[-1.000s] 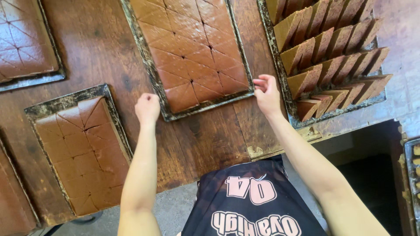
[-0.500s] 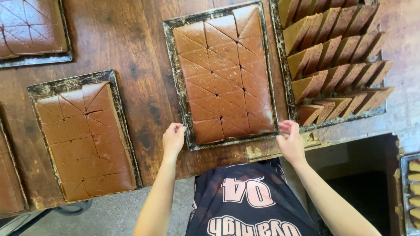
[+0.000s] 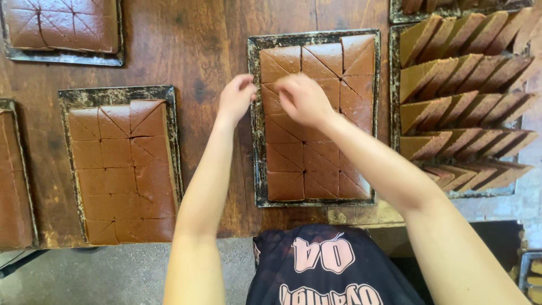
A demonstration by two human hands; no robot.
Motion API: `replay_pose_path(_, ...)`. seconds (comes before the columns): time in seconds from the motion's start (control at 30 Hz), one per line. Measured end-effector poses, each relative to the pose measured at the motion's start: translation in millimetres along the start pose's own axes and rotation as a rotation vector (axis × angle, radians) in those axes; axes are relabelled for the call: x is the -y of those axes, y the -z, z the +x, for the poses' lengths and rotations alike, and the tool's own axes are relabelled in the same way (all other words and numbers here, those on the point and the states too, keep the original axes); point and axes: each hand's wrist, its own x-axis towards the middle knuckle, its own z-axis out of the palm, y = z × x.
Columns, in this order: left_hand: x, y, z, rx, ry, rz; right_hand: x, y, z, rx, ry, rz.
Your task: The person arranges triangular slices of cake by hand, moving them from flat trays into a vertical storage rack.
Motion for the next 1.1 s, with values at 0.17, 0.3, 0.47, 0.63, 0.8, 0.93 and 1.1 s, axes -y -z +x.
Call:
replay_pose_path(0.17,0.3,-30.3,62.0,-0.185,-0.103,0.419,-32.2,-27.8,93.3,0.178,-0.056,-0.387)
replay_pose_path(0.3,-7.8,-48.1,45.7,-0.265,-0.270,0.382,-50.0,-28.2,108.8,0.315,-0.246,-0.417)
replay_pose_path(0.47,-35.9,-51.6,35.5,-0.078,0.091,-0.310,-75.3,-13.2,116.7,0.299,-0.129,-0.153)
replay_pose_path(0.63,-52.3,-37.5,19.4,-0.291,-0.419,0.427,-94.3,6.9,115.8,0.225,-0.116,0.109)
replay_pose_path(0.8,-58.8,-24.2,10.6,-0.292,-0.366,0.550,-96.1,17.6,98.8,0.108,0.000,-0.007)
replay_pose_path(0.93,-35.8,-2.8,18.2,0.003,-0.086,-0.252,-91.9,19.6,96.2,0.087,-0.188,0.023)
replay_pose_path(1.1,-27.1,-11.4,21.1,0.351,-0.110,-0.937,-86.6,15.1,100.0,0.162,-0.308,0.025)
